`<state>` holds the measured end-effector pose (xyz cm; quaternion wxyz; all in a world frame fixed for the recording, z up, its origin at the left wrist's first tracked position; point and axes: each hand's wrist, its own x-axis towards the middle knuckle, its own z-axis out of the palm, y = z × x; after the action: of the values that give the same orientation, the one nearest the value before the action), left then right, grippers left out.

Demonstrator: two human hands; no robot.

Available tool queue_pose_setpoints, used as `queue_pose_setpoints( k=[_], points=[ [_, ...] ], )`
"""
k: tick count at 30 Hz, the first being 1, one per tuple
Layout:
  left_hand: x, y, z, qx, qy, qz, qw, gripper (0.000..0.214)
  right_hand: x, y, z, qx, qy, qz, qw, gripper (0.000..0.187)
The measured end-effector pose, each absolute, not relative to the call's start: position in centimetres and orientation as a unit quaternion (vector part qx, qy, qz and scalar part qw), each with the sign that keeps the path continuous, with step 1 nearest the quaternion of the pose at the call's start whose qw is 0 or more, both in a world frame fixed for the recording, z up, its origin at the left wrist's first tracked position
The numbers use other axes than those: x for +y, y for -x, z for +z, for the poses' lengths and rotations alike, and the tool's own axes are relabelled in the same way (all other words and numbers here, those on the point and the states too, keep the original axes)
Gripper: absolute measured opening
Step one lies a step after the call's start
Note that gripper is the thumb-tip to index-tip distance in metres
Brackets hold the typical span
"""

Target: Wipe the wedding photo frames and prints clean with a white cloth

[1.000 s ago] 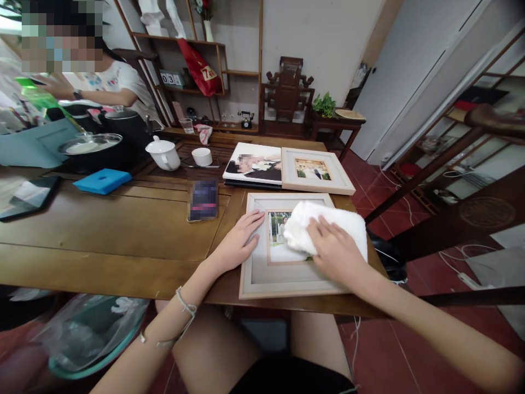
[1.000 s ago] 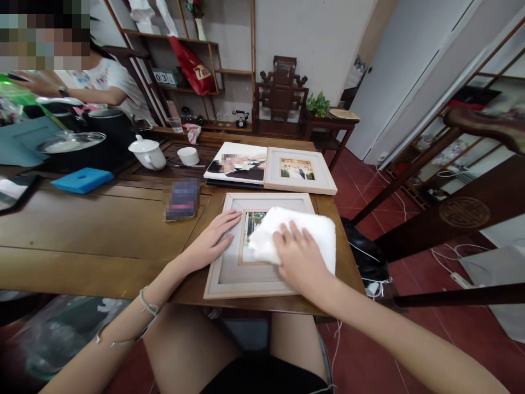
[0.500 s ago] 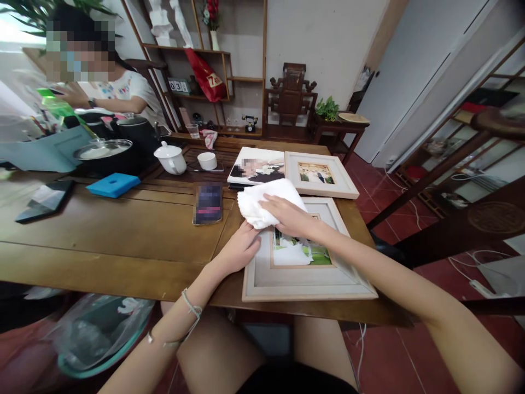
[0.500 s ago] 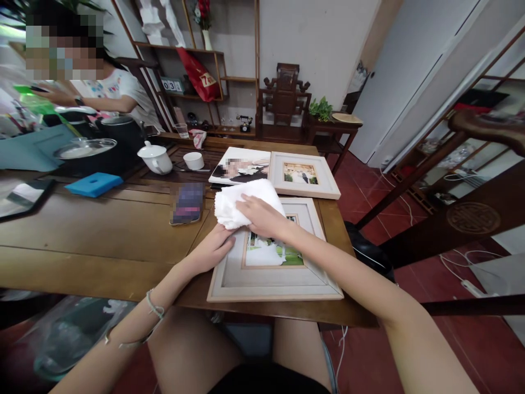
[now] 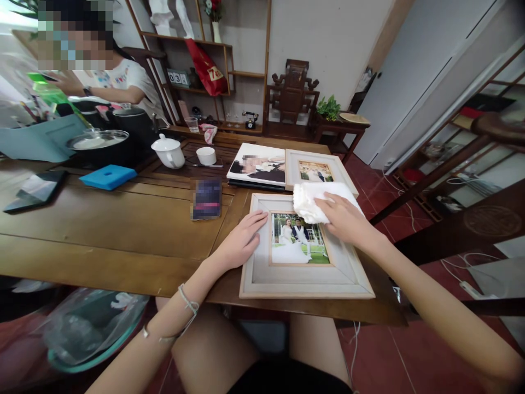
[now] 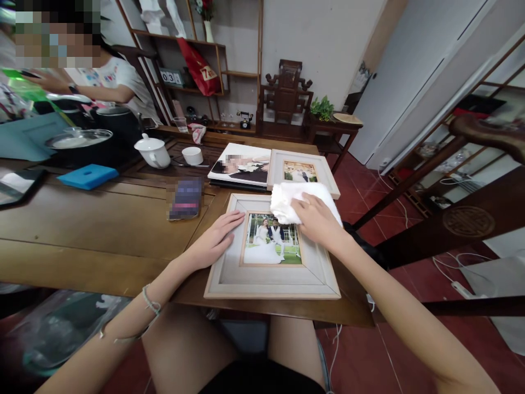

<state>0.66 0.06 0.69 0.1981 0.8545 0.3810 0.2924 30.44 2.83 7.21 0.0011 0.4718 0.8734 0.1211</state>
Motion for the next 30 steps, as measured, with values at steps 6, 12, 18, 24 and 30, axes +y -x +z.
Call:
queue_pose_setpoints(
  k=[6,12,18,24,30],
  points=[
    [0.1,-0.7,0.6,0.384,-0.854,0.292,0.192,0.052,-4.1,-26.6,9.3,0.884,-0.46,0.048,0.07,0.048],
    [0.1,-0.7,0.5,0.385,-0.853,0.295,0.19,0.053,-9.8,-24.1,11.3,0.927,-0.364,-0.066,0.065,0.047],
    [0.1,-0.6,0.5,0.376,-0.857,0.3,0.183,0.053,-3.8,-25.1,6.7,0.887,-0.458,0.06,-0.014,0.048],
    [0.1,-0.5,0.7,0.377,-0.861,0.29,0.18,0.051,3.4,-27.9,5.7,0.817,-0.554,0.151,-0.056,0.053],
    [0.1,-0.6,0.8,0.378,-0.861,0.288,0.183,0.051,-0.3,-26.0,6.6,0.836,-0.54,0.09,0.032,0.055]
  ],
)
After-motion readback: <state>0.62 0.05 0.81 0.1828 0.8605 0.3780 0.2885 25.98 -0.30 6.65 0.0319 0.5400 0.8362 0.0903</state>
